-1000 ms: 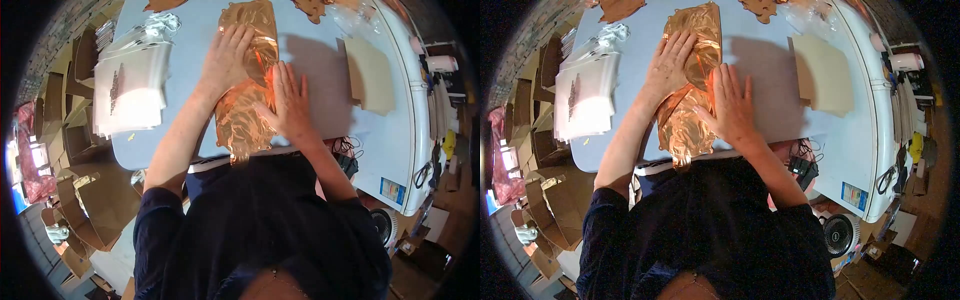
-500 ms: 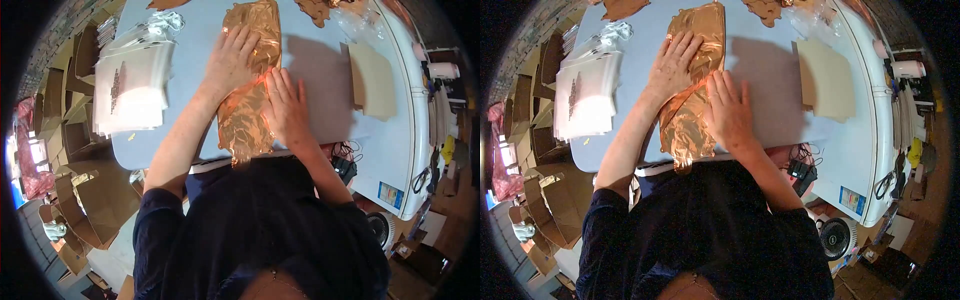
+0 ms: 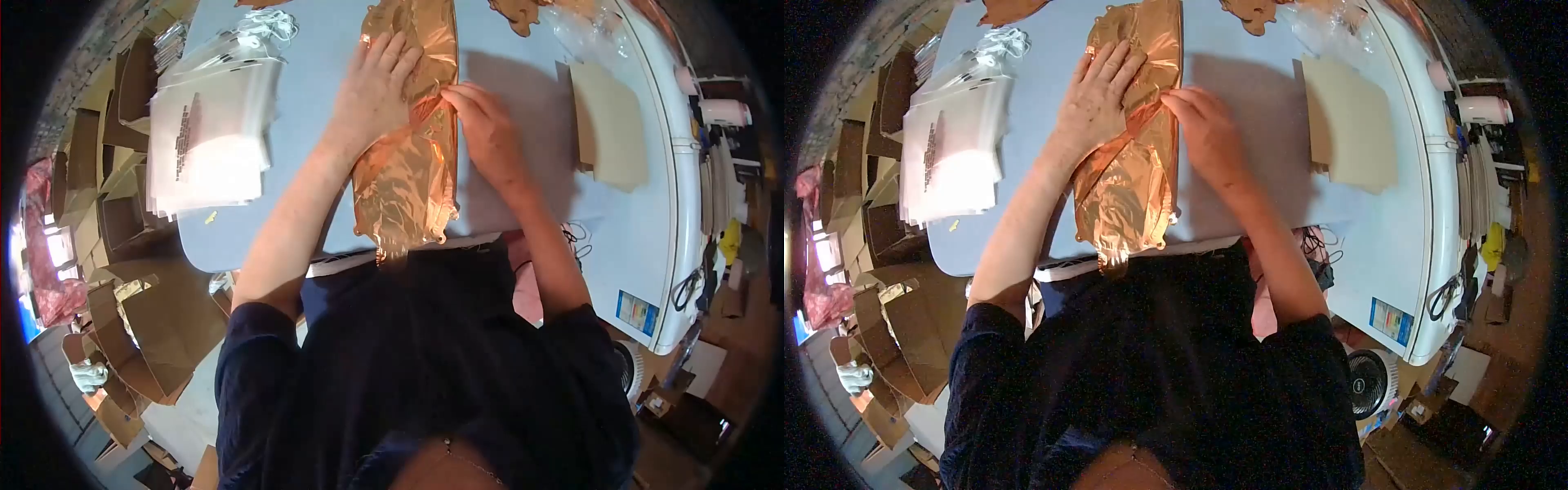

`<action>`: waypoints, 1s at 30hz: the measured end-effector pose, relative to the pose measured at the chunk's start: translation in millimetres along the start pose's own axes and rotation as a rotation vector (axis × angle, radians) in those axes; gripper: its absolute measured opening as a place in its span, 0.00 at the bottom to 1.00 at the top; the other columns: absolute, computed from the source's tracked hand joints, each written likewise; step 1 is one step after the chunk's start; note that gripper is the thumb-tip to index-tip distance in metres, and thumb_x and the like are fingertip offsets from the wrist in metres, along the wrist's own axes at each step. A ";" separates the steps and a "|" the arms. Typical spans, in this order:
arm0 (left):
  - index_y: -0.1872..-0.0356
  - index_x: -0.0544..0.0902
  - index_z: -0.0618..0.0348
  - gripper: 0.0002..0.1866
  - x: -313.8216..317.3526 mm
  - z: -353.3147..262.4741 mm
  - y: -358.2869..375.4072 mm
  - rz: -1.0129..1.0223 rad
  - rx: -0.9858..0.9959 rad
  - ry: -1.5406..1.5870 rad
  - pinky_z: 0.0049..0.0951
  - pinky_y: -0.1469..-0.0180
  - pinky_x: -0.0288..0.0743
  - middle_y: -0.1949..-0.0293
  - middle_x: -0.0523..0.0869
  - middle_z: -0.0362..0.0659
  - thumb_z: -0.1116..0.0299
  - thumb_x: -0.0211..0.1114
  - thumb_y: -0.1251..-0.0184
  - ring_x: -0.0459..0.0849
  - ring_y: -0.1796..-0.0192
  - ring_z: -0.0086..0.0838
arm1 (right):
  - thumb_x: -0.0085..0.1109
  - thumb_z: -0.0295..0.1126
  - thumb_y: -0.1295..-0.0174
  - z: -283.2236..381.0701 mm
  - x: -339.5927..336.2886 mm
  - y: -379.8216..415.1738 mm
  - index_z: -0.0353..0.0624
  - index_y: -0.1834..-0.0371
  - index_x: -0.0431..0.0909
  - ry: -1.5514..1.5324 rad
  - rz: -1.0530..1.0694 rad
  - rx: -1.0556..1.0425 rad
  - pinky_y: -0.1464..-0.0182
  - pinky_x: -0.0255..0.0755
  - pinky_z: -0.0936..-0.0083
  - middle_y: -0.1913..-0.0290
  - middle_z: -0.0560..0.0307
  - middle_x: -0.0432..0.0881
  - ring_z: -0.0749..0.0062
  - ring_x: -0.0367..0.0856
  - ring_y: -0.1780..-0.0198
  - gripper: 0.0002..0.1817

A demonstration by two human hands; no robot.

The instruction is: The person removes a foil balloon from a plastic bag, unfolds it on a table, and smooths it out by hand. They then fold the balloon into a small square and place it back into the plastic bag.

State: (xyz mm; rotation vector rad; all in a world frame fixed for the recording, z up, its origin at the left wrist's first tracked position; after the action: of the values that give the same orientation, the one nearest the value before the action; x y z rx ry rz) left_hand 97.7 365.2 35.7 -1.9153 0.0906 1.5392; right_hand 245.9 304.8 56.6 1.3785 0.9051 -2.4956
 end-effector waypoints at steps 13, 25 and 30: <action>0.22 0.74 0.53 0.33 -5.0 -1.4 -0.5 -0.045 0.006 0.018 0.50 0.16 0.53 0.22 0.74 0.49 0.64 0.63 0.31 0.65 0.17 0.41 | 0.70 0.29 0.37 32.2 4.6 13.2 0.37 0.34 0.79 0.215 -0.036 -0.096 0.24 0.67 0.55 0.32 0.52 0.79 0.53 0.71 0.24 0.27; 0.18 0.67 0.46 0.37 0.0 0.7 -0.3 0.031 -0.011 0.022 0.50 0.15 0.53 0.17 0.66 0.46 0.53 0.63 0.28 0.61 0.15 0.41 | 0.66 0.37 0.34 50.2 10.1 37.2 0.37 0.27 0.74 0.318 0.173 -0.023 0.19 0.56 0.44 0.22 0.51 0.71 0.55 0.62 0.18 0.32; 0.18 0.66 0.46 0.38 -2.0 -1.1 -0.6 0.059 -0.004 0.004 0.50 0.15 0.53 0.17 0.66 0.46 0.55 0.64 0.29 0.61 0.15 0.41 | 0.66 0.41 0.34 47.9 9.1 41.5 0.37 0.26 0.73 0.260 0.219 -0.017 0.17 0.49 0.41 0.20 0.50 0.68 0.53 0.58 0.16 0.35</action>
State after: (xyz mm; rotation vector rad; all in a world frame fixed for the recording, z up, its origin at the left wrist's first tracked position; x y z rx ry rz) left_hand 98.3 364.3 37.8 -1.9347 0.1463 1.5752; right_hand 223.0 245.4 50.2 1.7223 0.7673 -2.1790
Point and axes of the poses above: each hand's wrist, its own y-axis away from the middle knuckle, its own x-axis out of the palm, z = x × y, the point moved 9 cm from there along -y, towards the middle knuckle
